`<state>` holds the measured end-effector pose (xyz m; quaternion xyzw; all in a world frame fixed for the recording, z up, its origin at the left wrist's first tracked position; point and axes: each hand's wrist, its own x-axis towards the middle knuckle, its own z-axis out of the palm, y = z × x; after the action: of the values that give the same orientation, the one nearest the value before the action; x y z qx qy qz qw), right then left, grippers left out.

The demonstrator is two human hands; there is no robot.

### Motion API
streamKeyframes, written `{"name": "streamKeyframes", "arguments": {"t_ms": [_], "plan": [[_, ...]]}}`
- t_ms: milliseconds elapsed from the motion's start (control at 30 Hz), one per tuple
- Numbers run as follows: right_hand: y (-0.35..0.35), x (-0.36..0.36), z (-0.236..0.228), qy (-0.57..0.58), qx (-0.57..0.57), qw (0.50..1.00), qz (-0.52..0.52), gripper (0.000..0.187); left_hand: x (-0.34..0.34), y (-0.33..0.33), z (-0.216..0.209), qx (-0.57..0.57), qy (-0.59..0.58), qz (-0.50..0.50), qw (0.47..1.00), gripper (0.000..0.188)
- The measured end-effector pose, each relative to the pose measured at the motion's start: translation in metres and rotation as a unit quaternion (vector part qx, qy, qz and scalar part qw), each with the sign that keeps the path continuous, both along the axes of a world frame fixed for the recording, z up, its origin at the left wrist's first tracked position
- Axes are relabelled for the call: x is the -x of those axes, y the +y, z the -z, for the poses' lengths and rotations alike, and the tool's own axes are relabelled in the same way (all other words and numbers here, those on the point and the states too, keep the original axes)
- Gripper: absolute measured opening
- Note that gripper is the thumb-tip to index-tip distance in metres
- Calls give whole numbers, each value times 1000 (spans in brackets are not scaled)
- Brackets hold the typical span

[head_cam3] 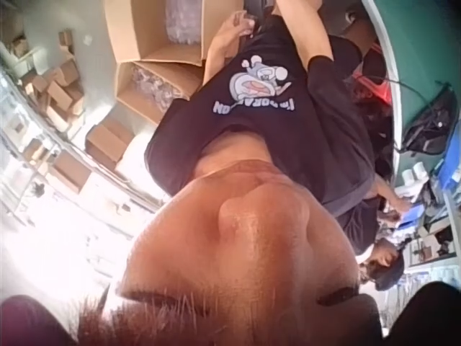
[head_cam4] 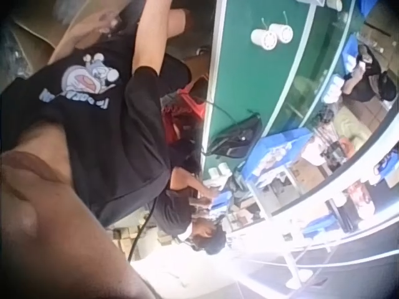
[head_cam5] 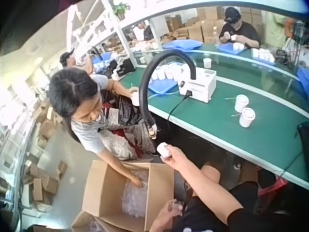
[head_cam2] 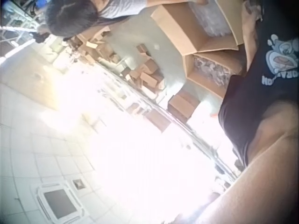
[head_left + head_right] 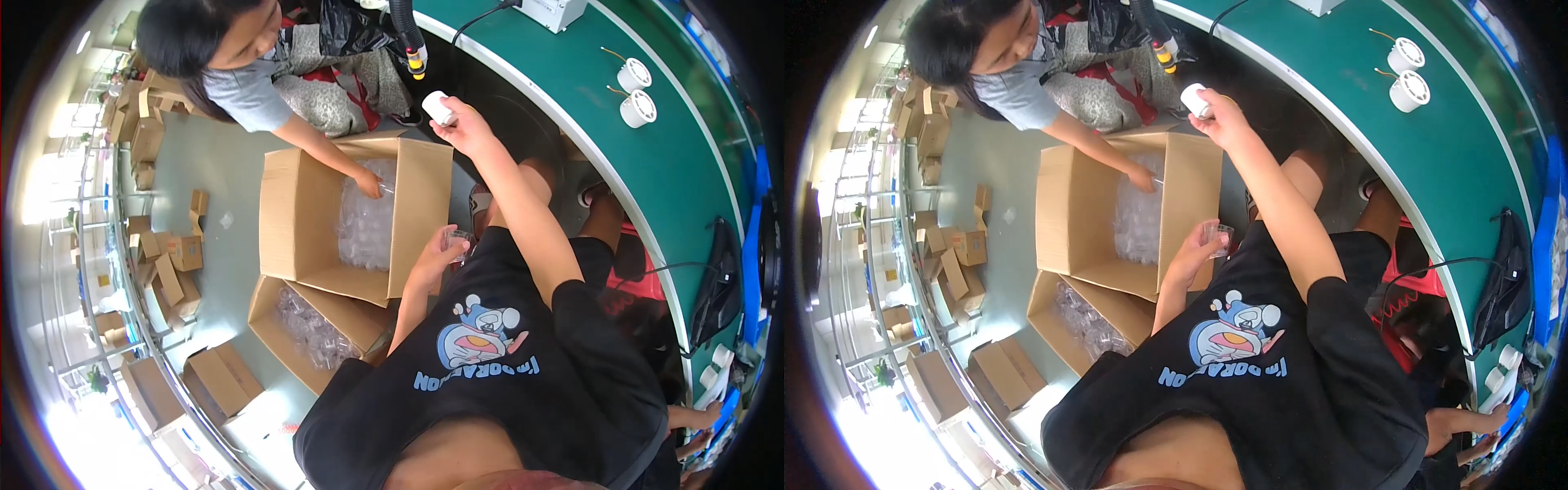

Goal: The person packs electronic components by hand into plastic cases, then places the filled plastic cases into cardboard boxes.

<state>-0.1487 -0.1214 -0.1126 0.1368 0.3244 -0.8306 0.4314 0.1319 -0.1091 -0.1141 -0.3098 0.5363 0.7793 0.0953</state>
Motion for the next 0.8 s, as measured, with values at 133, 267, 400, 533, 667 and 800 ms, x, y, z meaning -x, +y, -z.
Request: {"name": "streamKeyframes", "arguments": {"t_ms": [133, 267, 400, 533, 667, 800], "plan": [[-28, 9, -6, 0, -40, 998, 42, 33, -6, 0, 1, 17, -2, -12, 1000, 60], [-28, 19, -7, -91, 72, 993, -35, 37, -22, 1, 6, 12, 8, -29, 999, 58], [-18, 5, -10, -37, 111, 993, -30, 41, -26, 1, 9, 3, -20, -64, 998, 49], [47, -10, 23, 157, -12, 988, -12, 36, 11, -9, -6, 134, 21, -33, 990, 46], [148, -22, 54, 42, 32, 999, -10, 29, 98, -61, 12, 393, 86, -13, 916, 53], [227, -60, 34, 17, 108, 992, 66, 30, 199, -118, 14, 466, 251, -69, 846, 69]]}}
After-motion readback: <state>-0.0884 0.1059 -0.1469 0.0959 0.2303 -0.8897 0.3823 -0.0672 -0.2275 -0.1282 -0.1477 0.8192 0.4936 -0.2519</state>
